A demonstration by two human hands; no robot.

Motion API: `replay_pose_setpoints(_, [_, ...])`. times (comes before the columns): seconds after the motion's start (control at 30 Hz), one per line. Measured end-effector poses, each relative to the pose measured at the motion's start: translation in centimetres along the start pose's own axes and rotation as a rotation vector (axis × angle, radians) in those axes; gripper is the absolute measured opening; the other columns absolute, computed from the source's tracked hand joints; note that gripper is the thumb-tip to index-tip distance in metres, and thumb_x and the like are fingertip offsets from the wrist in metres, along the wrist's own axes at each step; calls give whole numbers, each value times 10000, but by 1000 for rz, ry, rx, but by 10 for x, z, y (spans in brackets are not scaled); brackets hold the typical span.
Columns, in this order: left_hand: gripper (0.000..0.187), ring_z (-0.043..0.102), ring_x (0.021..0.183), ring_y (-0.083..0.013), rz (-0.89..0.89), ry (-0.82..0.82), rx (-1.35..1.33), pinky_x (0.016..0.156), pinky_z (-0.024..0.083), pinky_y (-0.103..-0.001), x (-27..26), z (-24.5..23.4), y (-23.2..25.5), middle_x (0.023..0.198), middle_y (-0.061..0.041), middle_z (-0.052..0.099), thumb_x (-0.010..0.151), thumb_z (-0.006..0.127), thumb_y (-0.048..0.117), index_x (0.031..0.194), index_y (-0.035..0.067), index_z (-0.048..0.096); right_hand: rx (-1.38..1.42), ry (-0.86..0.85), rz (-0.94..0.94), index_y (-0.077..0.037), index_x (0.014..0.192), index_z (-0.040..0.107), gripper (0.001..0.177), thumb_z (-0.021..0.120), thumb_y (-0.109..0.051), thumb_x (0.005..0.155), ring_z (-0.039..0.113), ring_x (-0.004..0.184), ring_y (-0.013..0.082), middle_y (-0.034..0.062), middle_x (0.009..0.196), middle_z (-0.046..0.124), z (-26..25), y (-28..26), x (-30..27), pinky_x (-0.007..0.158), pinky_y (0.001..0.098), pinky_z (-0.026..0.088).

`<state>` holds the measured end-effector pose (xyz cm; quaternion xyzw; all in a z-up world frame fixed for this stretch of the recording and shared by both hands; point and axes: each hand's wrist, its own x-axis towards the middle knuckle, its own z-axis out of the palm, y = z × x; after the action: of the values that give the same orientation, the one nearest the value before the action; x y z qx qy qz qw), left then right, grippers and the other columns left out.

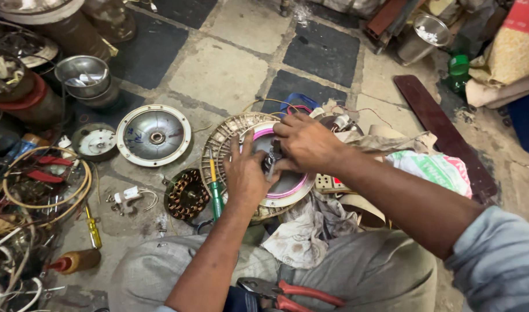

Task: The person is repairing a ceiling fan motor by hand and with pliers, manipulating internal wires and components while the assembly sits on the floor.

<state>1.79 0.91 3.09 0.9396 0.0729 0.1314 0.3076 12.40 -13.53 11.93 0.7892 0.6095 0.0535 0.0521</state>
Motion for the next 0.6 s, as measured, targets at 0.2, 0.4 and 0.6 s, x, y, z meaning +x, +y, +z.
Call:
replay_pose_setpoints(0.2, [522, 285, 1463, -417, -2, 16, -40, 1089, 319, -667, -1, 6, -3, 1548, -118, 392, 542, 956, 266, 996, 67, 793, 154, -56, 460, -21, 705, 722, 717, 701, -731, 800, 696, 804, 354, 164, 799, 690, 14, -23, -1, 677, 465, 572])
replay_pose_setpoints(0.4, [536, 304, 1470, -419, 26, 74, -50, 1076, 341, -652, -4, 8, -7, 1564, -114, 399, 554, 964, 251, 1021, 55, 789, 331, 199, 612, -39, 1130, 719, 636, 727, -594, 821, 695, 799, 399, 197, 868, 703, 19, -49, -14, 705, 500, 558])
replay_pose_setpoints(0.6, [566, 302, 1459, -431, 21, 54, -64, 1066, 355, -643, -4, 5, -4, 1556, -123, 402, 526, 954, 248, 1032, 56, 789, 167, 314, 522, -49, 1078, 714, 488, 780, -458, 822, 694, 880, 374, 177, 908, 726, 8, -55, -18, 796, 485, 547])
